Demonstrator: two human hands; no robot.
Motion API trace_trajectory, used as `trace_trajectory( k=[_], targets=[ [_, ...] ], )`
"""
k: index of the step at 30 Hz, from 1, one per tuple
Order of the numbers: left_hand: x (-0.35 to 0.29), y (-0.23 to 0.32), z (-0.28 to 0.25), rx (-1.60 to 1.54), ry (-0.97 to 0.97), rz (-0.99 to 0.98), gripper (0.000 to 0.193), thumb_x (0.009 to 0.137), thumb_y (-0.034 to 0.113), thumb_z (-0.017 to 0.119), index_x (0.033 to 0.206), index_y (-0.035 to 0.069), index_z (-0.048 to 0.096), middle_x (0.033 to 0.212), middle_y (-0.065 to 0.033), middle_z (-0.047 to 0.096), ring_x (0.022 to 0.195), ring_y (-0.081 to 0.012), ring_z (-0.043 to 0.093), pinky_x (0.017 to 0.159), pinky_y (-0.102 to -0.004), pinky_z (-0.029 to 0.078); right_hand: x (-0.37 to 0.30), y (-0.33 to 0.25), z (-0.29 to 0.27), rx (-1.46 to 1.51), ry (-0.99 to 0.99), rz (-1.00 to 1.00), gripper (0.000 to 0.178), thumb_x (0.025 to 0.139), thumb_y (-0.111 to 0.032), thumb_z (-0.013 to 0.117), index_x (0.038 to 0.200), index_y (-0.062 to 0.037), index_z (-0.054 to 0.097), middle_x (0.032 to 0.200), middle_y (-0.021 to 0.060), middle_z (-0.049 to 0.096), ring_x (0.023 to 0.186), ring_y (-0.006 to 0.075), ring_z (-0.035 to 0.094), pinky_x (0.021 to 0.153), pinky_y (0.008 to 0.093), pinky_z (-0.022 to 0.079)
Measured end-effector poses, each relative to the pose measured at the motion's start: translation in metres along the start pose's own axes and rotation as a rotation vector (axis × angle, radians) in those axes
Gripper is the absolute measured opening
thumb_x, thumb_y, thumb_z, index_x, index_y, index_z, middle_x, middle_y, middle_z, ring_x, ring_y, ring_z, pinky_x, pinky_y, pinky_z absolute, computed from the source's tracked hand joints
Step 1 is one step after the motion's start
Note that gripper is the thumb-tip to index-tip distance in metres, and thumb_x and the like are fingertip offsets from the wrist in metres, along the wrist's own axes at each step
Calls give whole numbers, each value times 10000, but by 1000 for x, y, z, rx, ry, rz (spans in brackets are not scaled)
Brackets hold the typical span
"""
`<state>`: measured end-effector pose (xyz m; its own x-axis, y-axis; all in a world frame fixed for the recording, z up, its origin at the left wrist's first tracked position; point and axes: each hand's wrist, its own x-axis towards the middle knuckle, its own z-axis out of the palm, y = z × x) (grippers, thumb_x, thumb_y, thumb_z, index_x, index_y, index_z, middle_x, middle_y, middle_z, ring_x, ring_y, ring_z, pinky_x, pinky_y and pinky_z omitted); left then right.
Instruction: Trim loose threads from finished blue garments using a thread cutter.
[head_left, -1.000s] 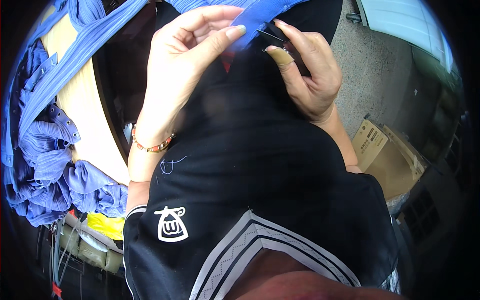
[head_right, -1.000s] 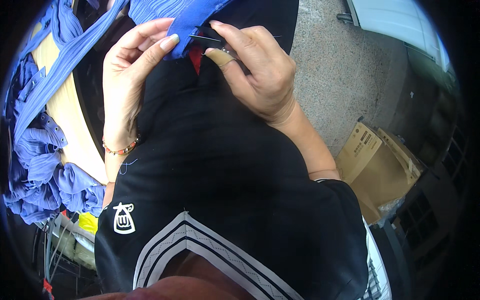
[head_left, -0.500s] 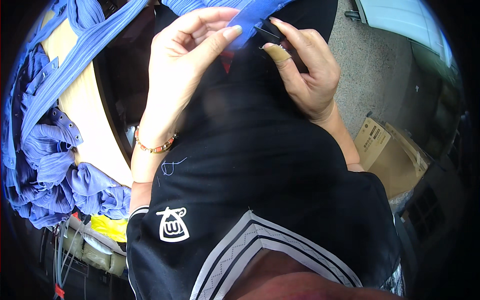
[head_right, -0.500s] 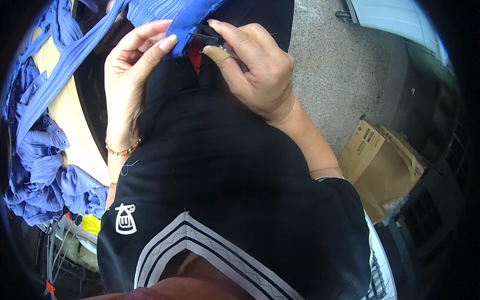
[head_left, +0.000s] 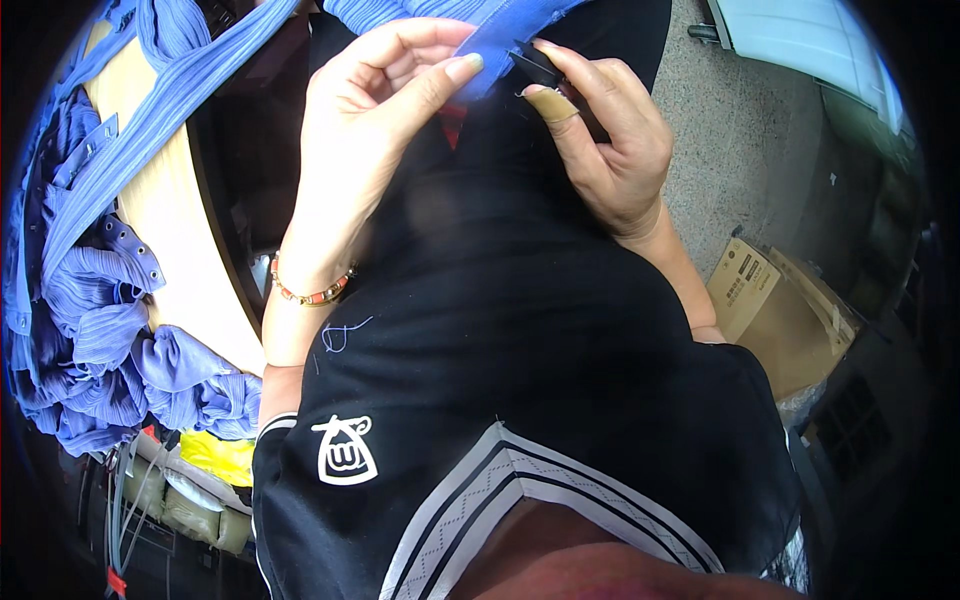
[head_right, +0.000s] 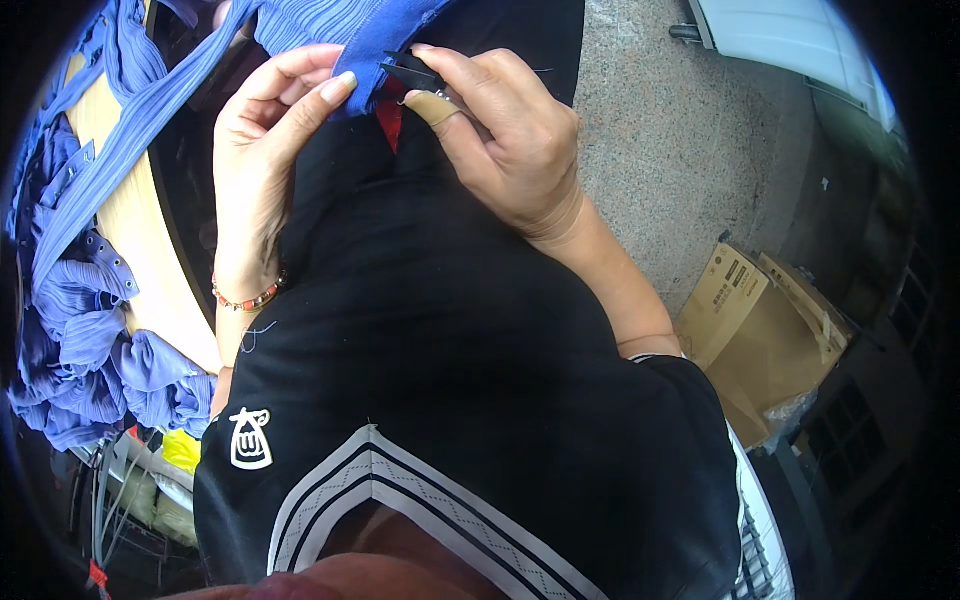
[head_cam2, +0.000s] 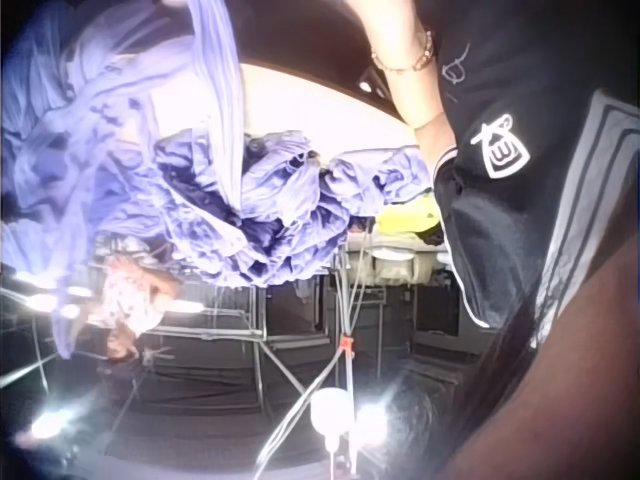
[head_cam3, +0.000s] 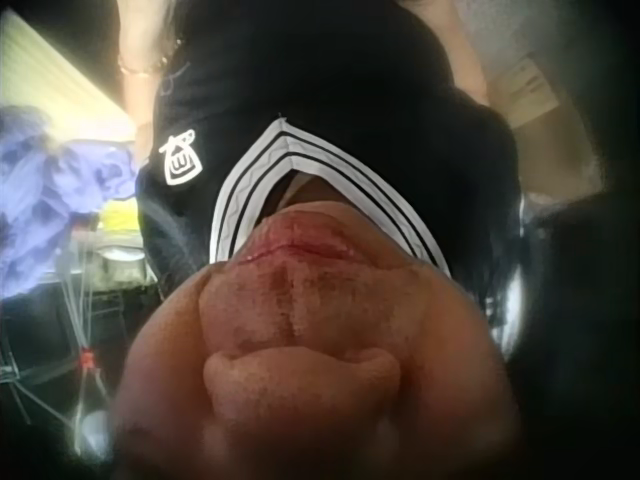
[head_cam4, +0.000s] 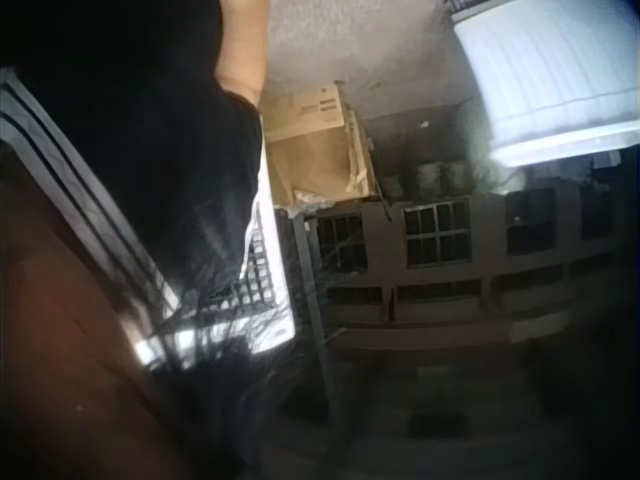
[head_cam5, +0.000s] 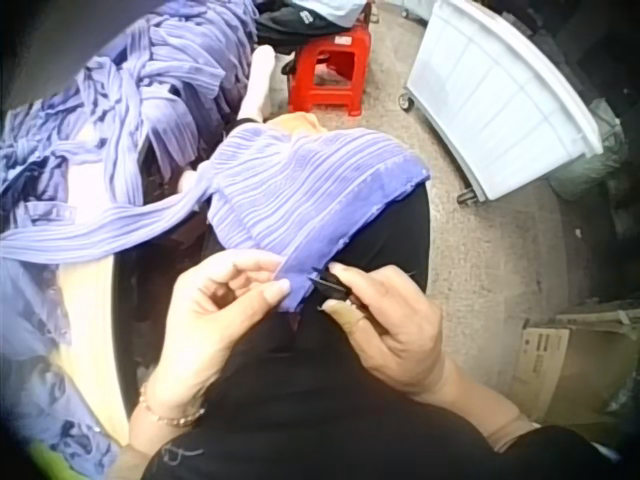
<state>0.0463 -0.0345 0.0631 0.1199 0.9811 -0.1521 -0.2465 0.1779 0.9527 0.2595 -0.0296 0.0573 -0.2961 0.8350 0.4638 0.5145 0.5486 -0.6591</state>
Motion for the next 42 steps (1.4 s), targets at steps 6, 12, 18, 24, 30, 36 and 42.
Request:
trace_trajectory(
  k=[6, 12, 18, 24, 30, 36, 42],
  targets=[
    [2, 2, -1, -9, -7, -33, 275, 913, 7, 746, 1187, 17, 721, 1019, -42, 740, 973, -89, 690, 923, -217, 523, 1, 4, 0, 15, -3, -32, 325, 849, -60, 803, 1167, -32, 738, 825, 93, 675, 649, 176, 619, 567, 271, 497],
    [12, 2, -9, -37, -11, -24, 266, 919, 22, 742, 1184, 19, 721, 1006, -27, 735, 946, -75, 679, 888, -201, 509, 19, 5, -13, 174, -22, 20, 351, 858, -90, 816, 1198, -46, 736, 826, 8, 612, 605, 62, 496, 524, 202, 377],
    [30, 54, 1, -108, -84, -151, 222, 975, 59, 680, 1189, 2, 671, 1008, -19, 711, 876, -37, 636, 788, -179, 492, 73, -6, -29, 482, -189, 306, 415, 903, -44, 784, 1283, 30, 634, 857, -60, 571, 708, -9, 492, 602, 156, 343],
    [81, 14, -11, -265, -383, 226, 194, 982, 85, 671, 1156, -1, 691, 979, -24, 706, 847, -54, 649, 759, -184, 506, 97, 11, -47, 562, -142, 408, 80, 928, -37, 750, 910, -31, 673, 795, -50, 626, 653, 10, 516, 591, 174, 389],
    [70, 24, -8, 87, -163, 56, 280, 938, 115, 733, 1210, 48, 718, 1100, -18, 709, 990, -79, 636, 847, -199, 463, 101, 53, -60, 629, 71, 347, 141, 995, -130, 682, 1066, -11, 704, 700, -68, 493, 518, 10, 351, 452, 182, 243],
    [87, -8, -11, 740, -10, 705, 206, 951, 199, 742, 1097, 59, 707, 941, -3, 674, 775, -41, 630, 677, -202, 495, 106, 56, -64, 732, 76, 370, 123, 993, -119, 683, 1066, -23, 705, 713, -72, 510, 521, 3, 367, 457, 169, 263],
    [70, 25, -7, 66, -115, 102, 191, 1028, 223, 640, 1076, 41, 677, 831, 59, 597, 745, 5, 557, 618, -168, 438, 104, 58, -72, 718, 124, 347, 88, 983, -107, 694, 1034, -36, 699, 730, -67, 528, 512, 6, 370, 460, 168, 261]
  ],
)
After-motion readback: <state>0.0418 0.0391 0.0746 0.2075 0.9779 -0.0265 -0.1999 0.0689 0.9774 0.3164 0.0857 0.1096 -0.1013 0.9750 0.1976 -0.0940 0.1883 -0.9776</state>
